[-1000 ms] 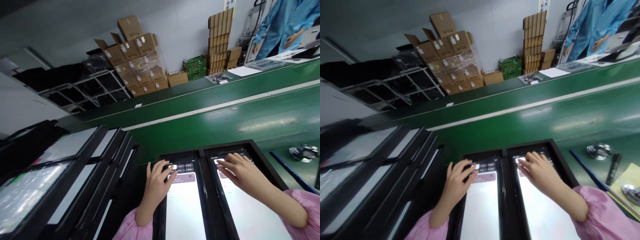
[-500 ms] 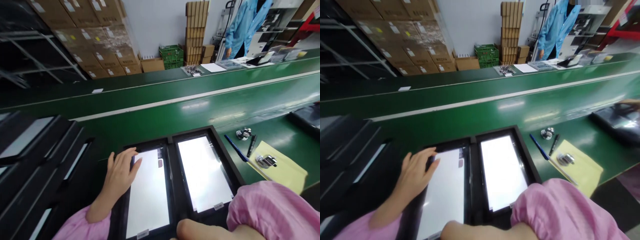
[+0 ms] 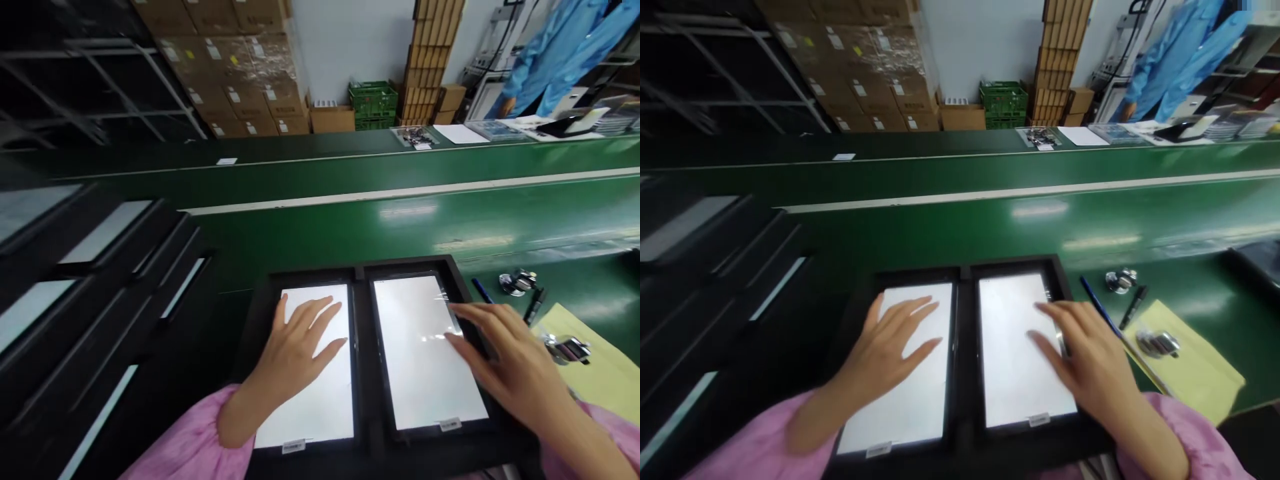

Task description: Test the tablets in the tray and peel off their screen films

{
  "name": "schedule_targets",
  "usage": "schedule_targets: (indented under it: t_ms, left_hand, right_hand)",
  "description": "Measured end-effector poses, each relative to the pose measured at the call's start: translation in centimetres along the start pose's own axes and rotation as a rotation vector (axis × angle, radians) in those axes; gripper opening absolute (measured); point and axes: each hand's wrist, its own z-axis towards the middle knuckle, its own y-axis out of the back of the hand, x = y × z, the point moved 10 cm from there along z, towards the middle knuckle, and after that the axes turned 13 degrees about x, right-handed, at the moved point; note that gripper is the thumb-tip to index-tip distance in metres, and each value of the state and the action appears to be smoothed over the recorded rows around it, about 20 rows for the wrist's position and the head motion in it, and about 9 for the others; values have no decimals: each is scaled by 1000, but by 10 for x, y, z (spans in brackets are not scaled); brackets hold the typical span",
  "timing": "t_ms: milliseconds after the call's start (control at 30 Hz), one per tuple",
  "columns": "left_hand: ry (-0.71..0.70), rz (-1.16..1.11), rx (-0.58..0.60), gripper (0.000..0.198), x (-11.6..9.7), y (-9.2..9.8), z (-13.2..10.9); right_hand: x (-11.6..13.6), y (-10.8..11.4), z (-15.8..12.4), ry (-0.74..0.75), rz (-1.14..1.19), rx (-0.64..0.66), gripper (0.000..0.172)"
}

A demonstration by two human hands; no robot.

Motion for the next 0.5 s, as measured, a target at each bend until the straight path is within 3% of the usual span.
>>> schedule_targets:
  t_ms: [67,167,333,500]
  left_hand:
    - [32,-2,25,40,4,-11,-3]
    - [123,-12,25,41,17,-23,-8]
    - [191,-89,105,38,29,-34,-13]
    - [88,-92,120,32,12,-34,-9]
  right_hand:
    - [-33,-25,-11,-65,-25,20,26]
    - [-58,-52,-26,-122,-18,61,31]
    - [-61,-71,-36,-146,-69,124,39]
    - [-64,-76,-36,-132,-93,5,41]
